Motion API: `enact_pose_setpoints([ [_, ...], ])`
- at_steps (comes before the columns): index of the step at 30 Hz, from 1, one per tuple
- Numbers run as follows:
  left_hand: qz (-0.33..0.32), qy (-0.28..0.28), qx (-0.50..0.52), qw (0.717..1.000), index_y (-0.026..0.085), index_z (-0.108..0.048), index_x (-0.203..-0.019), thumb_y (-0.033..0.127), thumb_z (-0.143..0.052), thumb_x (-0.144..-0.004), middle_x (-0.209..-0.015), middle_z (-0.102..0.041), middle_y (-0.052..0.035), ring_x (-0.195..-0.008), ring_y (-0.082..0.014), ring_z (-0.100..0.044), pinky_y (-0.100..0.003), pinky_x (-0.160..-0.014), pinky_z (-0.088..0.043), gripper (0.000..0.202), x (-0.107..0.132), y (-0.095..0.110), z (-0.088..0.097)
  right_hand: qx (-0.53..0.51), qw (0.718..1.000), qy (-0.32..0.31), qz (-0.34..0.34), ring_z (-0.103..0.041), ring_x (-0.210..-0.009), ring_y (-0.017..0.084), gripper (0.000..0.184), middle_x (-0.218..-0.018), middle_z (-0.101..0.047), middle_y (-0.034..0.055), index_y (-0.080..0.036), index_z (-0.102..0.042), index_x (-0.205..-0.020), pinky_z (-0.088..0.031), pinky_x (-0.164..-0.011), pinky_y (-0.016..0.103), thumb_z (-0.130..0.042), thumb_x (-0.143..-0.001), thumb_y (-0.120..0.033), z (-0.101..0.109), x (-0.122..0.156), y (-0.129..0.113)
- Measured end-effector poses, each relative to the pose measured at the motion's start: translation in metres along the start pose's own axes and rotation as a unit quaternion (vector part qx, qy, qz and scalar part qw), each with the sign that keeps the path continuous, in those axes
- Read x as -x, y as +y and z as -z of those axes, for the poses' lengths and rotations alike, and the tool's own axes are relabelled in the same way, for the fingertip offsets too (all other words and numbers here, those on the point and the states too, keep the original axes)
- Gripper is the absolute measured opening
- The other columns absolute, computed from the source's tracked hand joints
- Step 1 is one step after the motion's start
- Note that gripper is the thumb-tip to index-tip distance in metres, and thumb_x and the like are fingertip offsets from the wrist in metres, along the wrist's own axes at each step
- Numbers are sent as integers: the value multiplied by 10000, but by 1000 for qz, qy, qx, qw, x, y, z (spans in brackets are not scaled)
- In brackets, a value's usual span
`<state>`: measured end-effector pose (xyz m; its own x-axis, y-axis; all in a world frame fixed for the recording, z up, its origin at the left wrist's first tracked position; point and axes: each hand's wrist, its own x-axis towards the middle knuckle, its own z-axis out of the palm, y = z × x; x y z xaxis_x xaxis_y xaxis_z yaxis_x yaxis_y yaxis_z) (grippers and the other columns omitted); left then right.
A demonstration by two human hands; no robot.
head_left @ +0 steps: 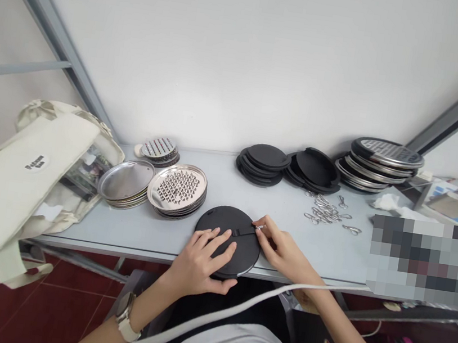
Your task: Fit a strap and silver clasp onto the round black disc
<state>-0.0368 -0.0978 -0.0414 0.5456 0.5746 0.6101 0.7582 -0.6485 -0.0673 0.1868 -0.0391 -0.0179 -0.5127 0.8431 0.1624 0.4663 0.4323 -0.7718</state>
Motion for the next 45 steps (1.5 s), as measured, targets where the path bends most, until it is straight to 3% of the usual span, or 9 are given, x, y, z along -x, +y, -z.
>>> enact_pose_setpoints([
  [5,6,-5,1,1000,170,-607,-1166,495,-560,-782,-1272,-566,-126,-1119,-309,-527,-419,-893,-415,505,1,0,-1,-21,999,16,-19,-493,-568,149,210,-677,-537,-19,-218,-399,-1102,-379,-588,253,-310,-964,-349,0,-2,-1],
  [11,17,-9,23,1000,167,-613,-1143,477,-573,-771,-1293,-551,-119,-1134,-309,-516,-426,-903,-409,485,2,0,-1,-34,999,32,-23,-496,-591,148,149,-650,-504,-23,-224,-391,-929,-377,-577,244,-335,-959,-359,0,-4,3],
  [17,14,-24,52,998,174,-608,-1143,464,-571,-779,-1311,-539,-102,-1155,-307,-494,-435,-925,-388,467,3,-3,1,-21,999,28,-20,-455,-571,132,157,-637,-463,-44,-234,-399,-886,-367,-579,236,-333,-964,-352,0,-3,0],
  [22,9,-30,62,998,174,-600,-1154,465,-570,-780,-1317,-534,-100,-1154,-312,-491,-443,-921,-385,474,3,-3,2,-3,1000,28,-7,-483,-578,135,158,-679,-531,-31,-235,-441,-955,-389,-597,242,-327,-969,-343,-1,-3,1],
  [29,10,-27,55,998,179,-605,-1151,468,-570,-775,-1306,-542,-108,-1154,-309,-494,-439,-919,-390,476,3,-3,2,18,999,36,17,-621,-898,164,210,-993,-662,20,-244,-561,-1021,-435,-798,251,-374,-963,-319,-1,-5,2],
  [39,8,-22,55,998,176,-598,-1163,466,-561,-784,-1315,-534,-102,-1159,-315,-488,-441,-923,-386,478,4,-3,0,31,999,30,12,-629,-890,172,261,-1044,-642,53,-231,-488,-1144,-452,-786,269,-297,-982,-301,-1,-2,1],
  [45,6,-18,52,998,170,-600,-1156,464,-566,-779,-1305,-541,-109,-1158,-313,-489,-443,-917,-390,479,4,-3,0,39,999,25,7,-626,-815,175,261,-983,-645,50,-233,-506,-1105,-447,-713,263,-299,-978,-329,0,-2,0],
])
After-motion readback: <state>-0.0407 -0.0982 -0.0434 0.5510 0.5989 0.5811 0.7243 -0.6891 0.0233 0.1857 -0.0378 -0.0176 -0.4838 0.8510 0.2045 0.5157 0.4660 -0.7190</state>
